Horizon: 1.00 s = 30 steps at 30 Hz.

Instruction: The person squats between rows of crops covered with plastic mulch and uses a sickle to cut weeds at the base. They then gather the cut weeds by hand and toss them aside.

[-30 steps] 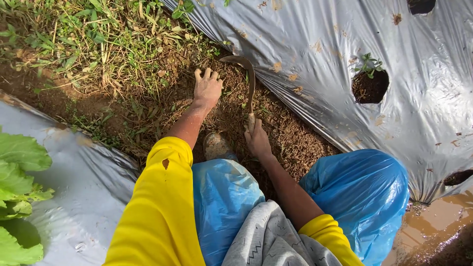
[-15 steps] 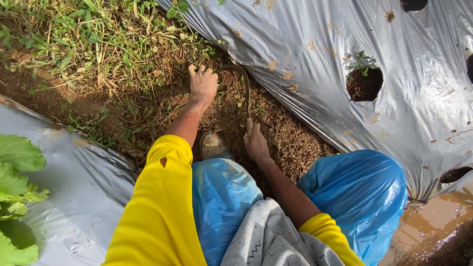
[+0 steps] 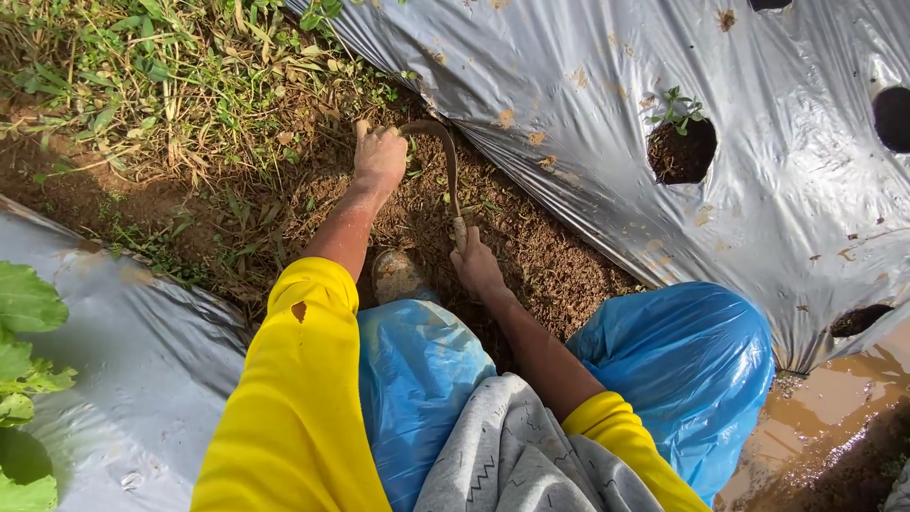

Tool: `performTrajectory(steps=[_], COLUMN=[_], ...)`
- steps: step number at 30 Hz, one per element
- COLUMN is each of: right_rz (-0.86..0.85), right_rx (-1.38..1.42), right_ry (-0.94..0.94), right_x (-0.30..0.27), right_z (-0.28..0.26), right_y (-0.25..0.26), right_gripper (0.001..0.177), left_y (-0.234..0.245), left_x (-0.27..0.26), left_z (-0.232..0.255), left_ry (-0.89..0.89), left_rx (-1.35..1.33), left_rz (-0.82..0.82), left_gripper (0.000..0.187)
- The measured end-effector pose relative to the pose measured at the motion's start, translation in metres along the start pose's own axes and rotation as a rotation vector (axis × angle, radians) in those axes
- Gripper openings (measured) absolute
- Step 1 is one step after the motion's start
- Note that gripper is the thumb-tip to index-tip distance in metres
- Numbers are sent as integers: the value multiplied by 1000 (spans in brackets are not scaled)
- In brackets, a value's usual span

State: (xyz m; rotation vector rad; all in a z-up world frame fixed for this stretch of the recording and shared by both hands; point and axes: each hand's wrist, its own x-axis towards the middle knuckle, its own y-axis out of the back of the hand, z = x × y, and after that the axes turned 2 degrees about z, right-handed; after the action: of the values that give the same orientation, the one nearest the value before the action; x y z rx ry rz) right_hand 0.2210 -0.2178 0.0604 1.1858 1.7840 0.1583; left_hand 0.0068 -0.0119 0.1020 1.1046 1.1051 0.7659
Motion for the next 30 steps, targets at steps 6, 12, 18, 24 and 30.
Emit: performTrajectory(steps=[6,12,18,24,30], right_rz=[-25,-20,84,171,370], right_rx=[210,203,168,80,-90], right_ry=[-40,-10,30,17,67], right_x=[-39,-33,-20,20,28], right_z=[6,0,-9,-44,-77], right_y=[-14,-2,-5,-3,15], right_gripper=[77,74,75,77,59], left_y=[13,-6,12,10,-34], left_x=[-9,-2,-37,-44,-43], left_z=[3,-42,-53,-56,-68], left_ry=[-12,21,145,155,80], left_rx=[-18,-76,-127,-87,-44], left_rz=[29,189,-97,-185,-243], left_gripper=[6,7,55,68,67])
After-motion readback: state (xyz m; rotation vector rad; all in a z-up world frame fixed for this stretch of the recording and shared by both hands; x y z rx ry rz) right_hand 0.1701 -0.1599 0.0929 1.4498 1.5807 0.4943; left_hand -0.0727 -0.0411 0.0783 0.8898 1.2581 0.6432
